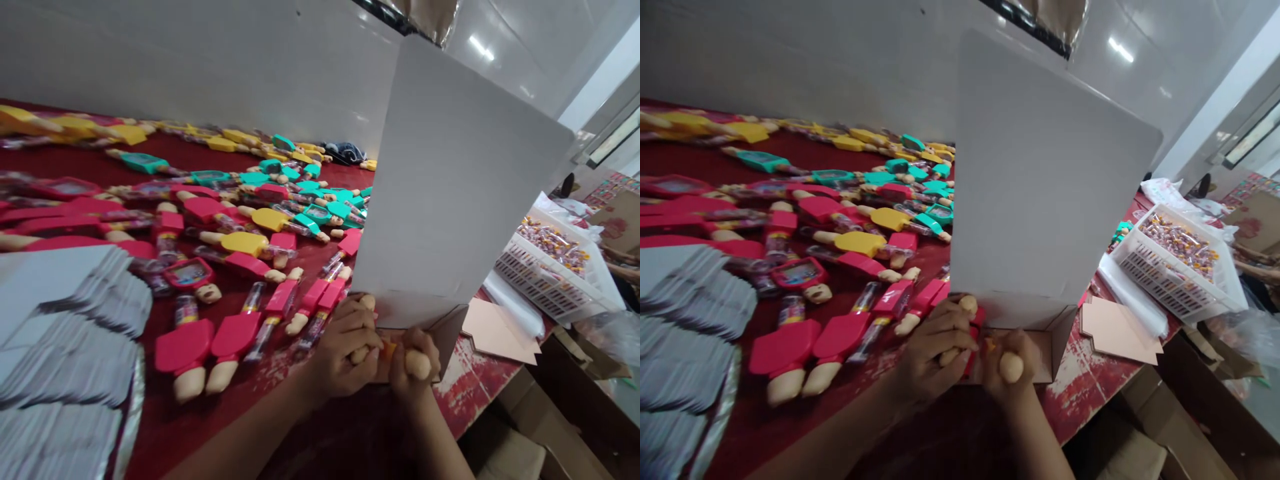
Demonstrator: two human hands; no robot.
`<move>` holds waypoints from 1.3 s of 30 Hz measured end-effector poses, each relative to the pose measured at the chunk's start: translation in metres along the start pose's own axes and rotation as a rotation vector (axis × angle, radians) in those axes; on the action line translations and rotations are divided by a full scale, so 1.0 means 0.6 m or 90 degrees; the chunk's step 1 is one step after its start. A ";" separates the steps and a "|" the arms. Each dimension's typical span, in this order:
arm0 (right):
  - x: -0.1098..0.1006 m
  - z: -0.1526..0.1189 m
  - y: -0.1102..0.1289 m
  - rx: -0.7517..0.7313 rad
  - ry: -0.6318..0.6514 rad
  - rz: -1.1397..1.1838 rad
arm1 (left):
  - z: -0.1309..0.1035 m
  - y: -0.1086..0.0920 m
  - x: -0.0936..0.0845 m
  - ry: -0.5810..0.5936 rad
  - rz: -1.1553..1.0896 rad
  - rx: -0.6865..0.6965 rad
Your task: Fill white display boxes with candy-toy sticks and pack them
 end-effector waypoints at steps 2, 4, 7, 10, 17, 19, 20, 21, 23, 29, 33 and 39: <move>0.004 -0.007 0.024 -0.076 0.017 -0.032 | 0.000 0.000 0.000 0.000 -0.002 -0.005; 0.009 -0.009 0.035 -0.109 0.039 -0.050 | 0.000 0.000 -0.001 0.005 0.001 -0.004; 0.015 0.002 0.028 -0.076 0.070 -0.037 | 0.001 0.000 -0.001 0.005 0.011 0.005; 0.019 0.020 0.012 -0.015 0.080 -0.021 | 0.001 0.002 -0.002 -0.004 0.023 0.016; 0.017 0.017 0.011 -0.042 0.055 -0.003 | -0.001 0.002 0.000 0.000 0.016 0.018; 0.011 0.005 0.010 -0.043 0.024 0.017 | -0.001 0.002 -0.001 0.000 0.010 0.018; 0.008 -0.001 0.007 -0.036 0.000 0.035 | 0.000 0.002 -0.002 0.004 0.009 0.017; 0.005 -0.007 0.002 -0.028 -0.026 0.055 | 0.000 0.002 -0.002 0.008 0.009 0.015; 0.003 -0.017 -0.005 -0.031 -0.062 0.085 | 0.001 0.002 -0.002 0.012 0.012 0.020; 0.013 -0.017 -0.002 -0.078 -0.021 0.079 | 0.002 -0.001 -0.002 -0.006 0.021 0.019; 0.017 0.001 0.006 -0.054 0.003 0.049 | 0.003 -0.001 -0.002 -0.010 0.030 0.020; 0.026 0.030 -0.006 0.018 0.066 -0.008 | 0.002 0.004 -0.004 -0.022 0.055 0.023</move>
Point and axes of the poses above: each hand's wrist, its own z-axis towards the middle knuckle, its own x-axis out of the palm, y = z × x, the point moved 3 cm from there along z, towards the middle knuckle, and after that the axes turned 3 degrees about -x, right-handed, at the moved point
